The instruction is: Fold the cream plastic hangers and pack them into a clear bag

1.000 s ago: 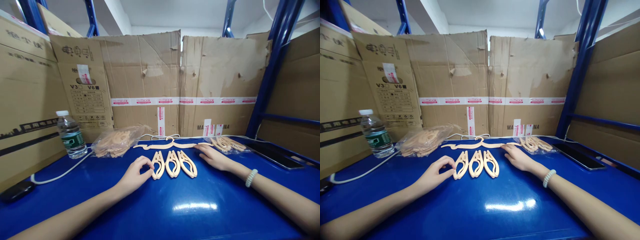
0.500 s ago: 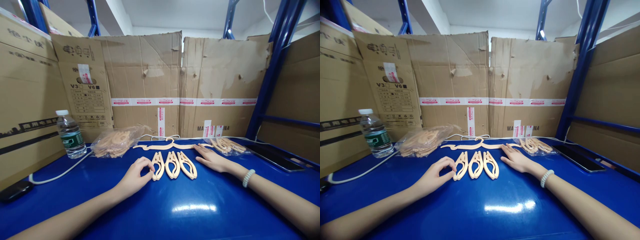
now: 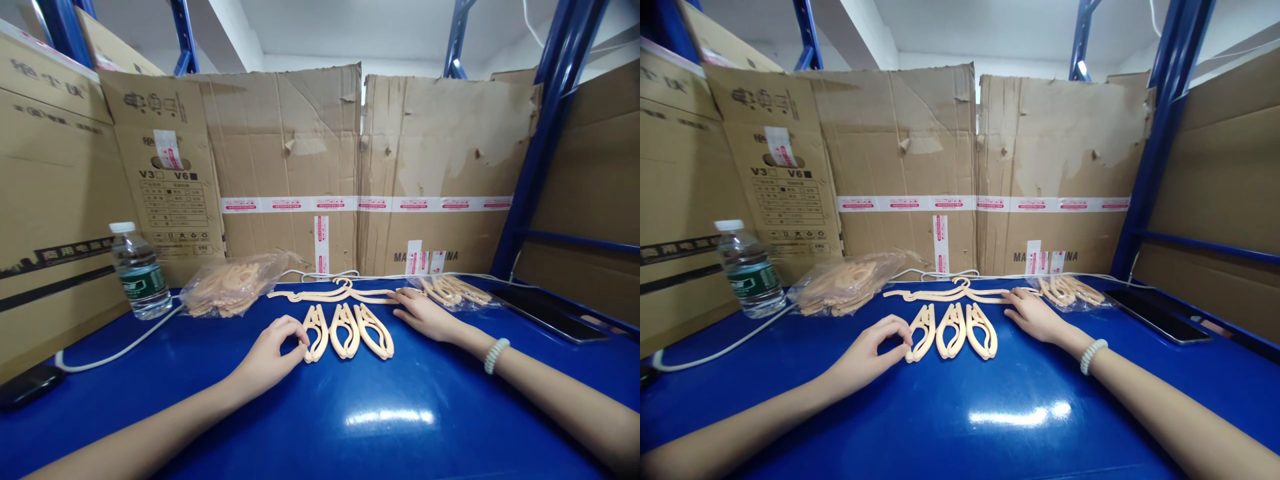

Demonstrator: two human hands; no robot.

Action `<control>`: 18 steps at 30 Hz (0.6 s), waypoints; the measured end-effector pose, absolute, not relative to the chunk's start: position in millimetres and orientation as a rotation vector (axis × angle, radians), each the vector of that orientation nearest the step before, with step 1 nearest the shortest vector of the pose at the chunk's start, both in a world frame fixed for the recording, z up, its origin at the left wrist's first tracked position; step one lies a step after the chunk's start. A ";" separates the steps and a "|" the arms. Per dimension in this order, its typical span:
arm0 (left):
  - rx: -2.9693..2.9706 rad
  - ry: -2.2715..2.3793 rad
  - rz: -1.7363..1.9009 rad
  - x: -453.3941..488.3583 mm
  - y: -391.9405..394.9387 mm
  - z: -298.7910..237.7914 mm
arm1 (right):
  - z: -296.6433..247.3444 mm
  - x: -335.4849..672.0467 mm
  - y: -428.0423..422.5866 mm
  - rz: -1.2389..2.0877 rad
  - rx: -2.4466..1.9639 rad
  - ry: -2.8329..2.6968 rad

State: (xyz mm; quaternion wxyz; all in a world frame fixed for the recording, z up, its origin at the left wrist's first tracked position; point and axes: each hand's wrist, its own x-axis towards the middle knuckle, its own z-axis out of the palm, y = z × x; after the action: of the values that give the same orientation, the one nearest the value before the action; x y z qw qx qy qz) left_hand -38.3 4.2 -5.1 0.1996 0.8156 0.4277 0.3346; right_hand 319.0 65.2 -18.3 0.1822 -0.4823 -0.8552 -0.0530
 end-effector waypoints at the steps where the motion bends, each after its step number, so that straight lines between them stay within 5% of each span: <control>1: 2.281 1.191 0.939 -38.4 4.2 -5.4 | -18.4 319.2 65.4 -0.158 -1.348 -2.403; 18: 2.279 1.168 0.971 -38.6 3.0 -4.0 | -15.5 313.8 61.6 -0.065 -1.235 -2.282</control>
State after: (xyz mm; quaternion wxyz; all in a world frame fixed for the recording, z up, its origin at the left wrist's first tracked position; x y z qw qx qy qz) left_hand -38.6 3.0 -4.0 0.2001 0.8154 0.4178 0.3473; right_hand 313.8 61.6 -15.5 0.2695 -0.4581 -0.8467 -0.0242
